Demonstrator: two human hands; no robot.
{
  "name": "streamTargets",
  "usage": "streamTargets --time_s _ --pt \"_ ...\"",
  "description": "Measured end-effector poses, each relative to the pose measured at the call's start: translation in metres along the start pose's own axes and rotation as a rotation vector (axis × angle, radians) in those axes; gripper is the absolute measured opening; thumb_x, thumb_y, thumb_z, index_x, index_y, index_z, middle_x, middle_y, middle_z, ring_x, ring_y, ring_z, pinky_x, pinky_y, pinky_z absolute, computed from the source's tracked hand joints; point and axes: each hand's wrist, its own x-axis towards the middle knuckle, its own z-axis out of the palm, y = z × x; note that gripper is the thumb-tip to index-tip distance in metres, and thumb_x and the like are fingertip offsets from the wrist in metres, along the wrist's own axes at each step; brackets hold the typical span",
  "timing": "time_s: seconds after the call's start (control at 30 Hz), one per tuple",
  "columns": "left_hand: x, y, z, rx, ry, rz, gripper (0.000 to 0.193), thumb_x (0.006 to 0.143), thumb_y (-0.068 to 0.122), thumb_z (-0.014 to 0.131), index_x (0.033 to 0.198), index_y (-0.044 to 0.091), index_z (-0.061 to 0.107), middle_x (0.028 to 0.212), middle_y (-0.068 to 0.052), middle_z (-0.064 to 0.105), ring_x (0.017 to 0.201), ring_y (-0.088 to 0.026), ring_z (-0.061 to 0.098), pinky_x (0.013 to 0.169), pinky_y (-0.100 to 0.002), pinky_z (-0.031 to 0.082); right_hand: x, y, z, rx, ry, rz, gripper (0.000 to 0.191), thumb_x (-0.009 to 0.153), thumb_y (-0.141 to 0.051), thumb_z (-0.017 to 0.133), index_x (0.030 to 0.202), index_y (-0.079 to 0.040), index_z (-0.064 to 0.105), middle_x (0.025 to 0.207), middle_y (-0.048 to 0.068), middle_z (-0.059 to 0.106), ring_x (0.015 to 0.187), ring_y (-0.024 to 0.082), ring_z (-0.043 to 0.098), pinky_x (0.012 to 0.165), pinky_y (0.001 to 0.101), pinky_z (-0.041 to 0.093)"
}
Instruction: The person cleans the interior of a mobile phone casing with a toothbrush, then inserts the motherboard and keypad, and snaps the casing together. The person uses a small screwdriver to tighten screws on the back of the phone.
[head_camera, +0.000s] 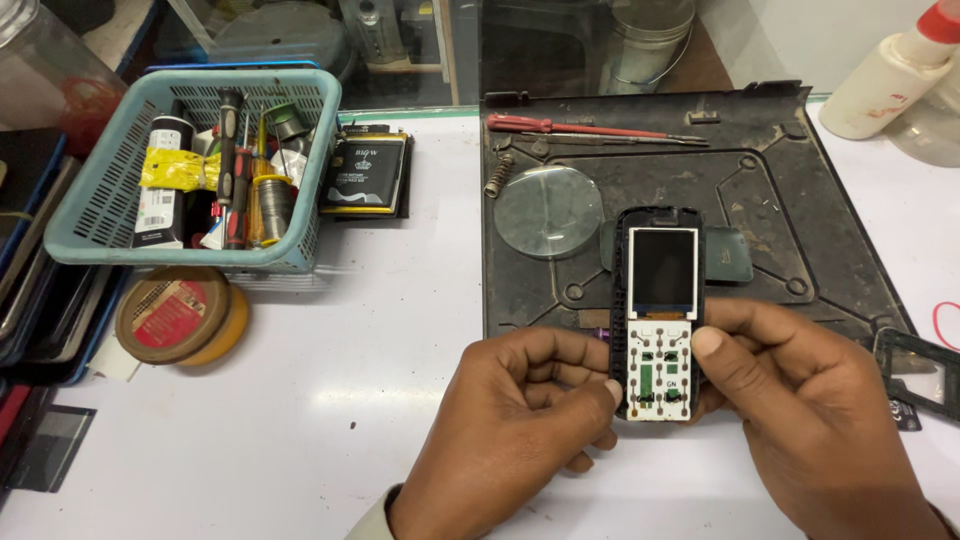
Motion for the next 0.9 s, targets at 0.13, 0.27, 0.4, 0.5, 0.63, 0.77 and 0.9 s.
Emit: streamTargets --time_s 0.13,0.27,0.4,0.5,0.63,0.77,0.9 --pt "0.0010 -0.0027 0.0003 -0.002 0.002 0.035 0.025 0.082 0.009 0.071 0.103 -0.006 0.070 0.078 -0.007 0.073 0.061 -0.009 0.070 0.048 -0.022 0.054 -0.0007 0.0016 0.0004 -0.014 -0.004 -0.021 0.037 0.104 -0.010 0.058 0.132 0.014 0.065 0.105 0.022 0.077 0.089 0.024 0.072 0.079 0.0391 0.060" --pt "0.0005 -0.0053 0.0024 0.012 0.021 0.068 0.023 0.081 0.008 0.071 0.099 -0.007 0.070 0.072 -0.007 0.070 0.056 -0.008 0.062 0.045 -0.021 0.048 -0.0013 0.0027 0.0002 -0.094 0.005 -0.036 0.036 0.103 -0.009 0.060 0.132 0.012 0.065 0.104 0.021 0.078 0.089 0.023 0.074 0.079 0.0389 0.062" --pt "0.0000 -0.0058 0.0034 -0.050 0.001 0.070 0.023 0.082 0.008 0.071 0.099 -0.007 0.069 0.076 -0.008 0.070 0.059 -0.009 0.065 0.046 -0.022 0.050 -0.0003 0.0016 -0.0012 -0.028 -0.042 -0.057 0.036 0.104 -0.009 0.058 0.131 0.013 0.064 0.105 0.021 0.076 0.090 0.024 0.073 0.079 0.0389 0.060" --pt "0.0008 -0.0041 0.0012 -0.086 -0.011 0.005 0.025 0.082 0.011 0.072 0.101 -0.005 0.068 0.080 -0.007 0.072 0.062 -0.010 0.070 0.050 -0.022 0.055 0.0008 0.0003 -0.0025 -0.060 0.036 0.004 0.037 0.104 -0.010 0.057 0.131 0.013 0.066 0.105 0.022 0.076 0.089 0.024 0.071 0.076 0.0396 0.060" --pt "0.0006 -0.0021 -0.0009 -0.108 -0.054 0.057 0.027 0.083 0.010 0.070 0.104 -0.007 0.069 0.084 -0.009 0.074 0.064 -0.011 0.071 0.052 -0.023 0.057 0.0017 0.0004 -0.0044 -0.043 0.015 -0.021 0.037 0.105 -0.010 0.057 0.132 0.013 0.065 0.105 0.021 0.075 0.090 0.023 0.071 0.076 0.0385 0.059" --pt "0.0017 -0.0013 0.0005 -0.060 -0.031 0.024 0.027 0.080 0.009 0.071 0.103 -0.006 0.071 0.081 -0.008 0.075 0.063 -0.011 0.070 0.051 -0.023 0.056 0.0006 0.0023 -0.0056 -0.062 -0.001 -0.018 0.037 0.104 -0.009 0.057 0.132 0.013 0.065 0.105 0.022 0.076 0.089 0.024 0.071 0.075 0.0385 0.060" --pt "0.0007 -0.0023 0.0003 0.011 -0.001 0.029 0.026 0.080 0.009 0.071 0.100 -0.006 0.071 0.073 -0.010 0.072 0.058 -0.011 0.066 0.047 -0.023 0.053 -0.0006 0.0048 -0.0042 -0.060 0.007 -0.010 0.036 0.104 -0.008 0.059 0.133 0.013 0.065 0.104 0.022 0.076 0.087 0.024 0.072 0.074 0.0384 0.059"
